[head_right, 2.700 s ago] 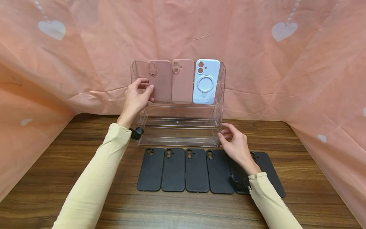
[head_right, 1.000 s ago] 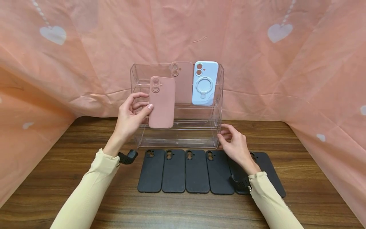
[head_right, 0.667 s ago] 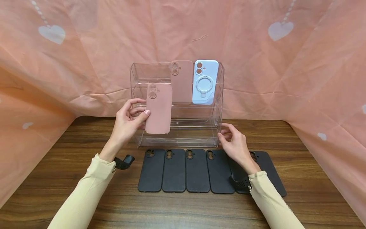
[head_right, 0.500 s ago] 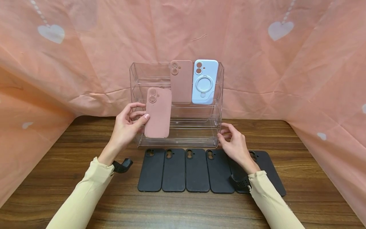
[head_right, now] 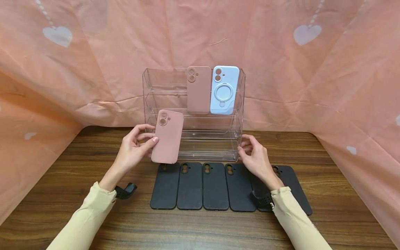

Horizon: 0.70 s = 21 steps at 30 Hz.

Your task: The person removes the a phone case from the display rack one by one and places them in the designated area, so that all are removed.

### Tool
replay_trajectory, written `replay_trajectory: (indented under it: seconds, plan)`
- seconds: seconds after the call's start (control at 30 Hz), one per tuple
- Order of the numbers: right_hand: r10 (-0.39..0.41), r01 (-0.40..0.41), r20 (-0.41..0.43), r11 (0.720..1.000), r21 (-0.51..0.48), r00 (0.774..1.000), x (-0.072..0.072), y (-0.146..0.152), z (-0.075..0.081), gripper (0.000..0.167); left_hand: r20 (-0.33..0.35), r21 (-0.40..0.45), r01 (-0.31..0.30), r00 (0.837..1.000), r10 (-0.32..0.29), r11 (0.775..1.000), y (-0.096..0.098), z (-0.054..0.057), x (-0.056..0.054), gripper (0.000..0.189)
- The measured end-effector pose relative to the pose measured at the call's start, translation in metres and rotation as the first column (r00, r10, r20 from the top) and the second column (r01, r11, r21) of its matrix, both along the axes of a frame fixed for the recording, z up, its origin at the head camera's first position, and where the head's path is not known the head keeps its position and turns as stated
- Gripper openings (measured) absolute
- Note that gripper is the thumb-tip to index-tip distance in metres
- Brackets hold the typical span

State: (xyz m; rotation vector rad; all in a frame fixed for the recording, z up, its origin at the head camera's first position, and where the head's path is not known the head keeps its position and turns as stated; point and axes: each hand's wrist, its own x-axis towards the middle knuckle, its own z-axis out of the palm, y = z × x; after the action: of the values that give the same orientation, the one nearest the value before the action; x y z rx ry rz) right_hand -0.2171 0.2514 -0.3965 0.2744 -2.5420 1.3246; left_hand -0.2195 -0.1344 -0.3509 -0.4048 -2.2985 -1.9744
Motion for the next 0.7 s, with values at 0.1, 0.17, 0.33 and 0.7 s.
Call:
replay_trajectory:
  seconds: [0.1, 0.17, 0.33, 0.7]
  plan:
    - [0.007, -0.007, 0.000, 1.000, -0.003, 1.000, 0.000, 0.000, 0.000, 0.044, 0.015, -0.009, -0.001, 1.000, 0.001, 1.000, -0.005, -0.005, 0.004, 0.037]
    - [0.008, -0.008, -0.001, 1.000, -0.001, 1.000, 0.000, -0.001, 0.000, 0.044, 0.024, -0.014, 0.001, 1.000, 0.000, 1.000, -0.009, -0.009, 0.005, 0.037]
    - [0.009, -0.009, -0.009, 1.000, 0.011, 1.000, -0.001, -0.001, 0.001, 0.044, 0.051, -0.022, 0.006, 0.999, -0.004, 1.000, -0.017, -0.016, 0.009, 0.037]
    - [0.000, 0.001, -0.012, 1.000, 0.014, 1.000, -0.001, -0.001, 0.000, 0.043, 0.109, -0.037, 0.034, 0.994, -0.030, 0.999, -0.033, -0.024, 0.016, 0.038]
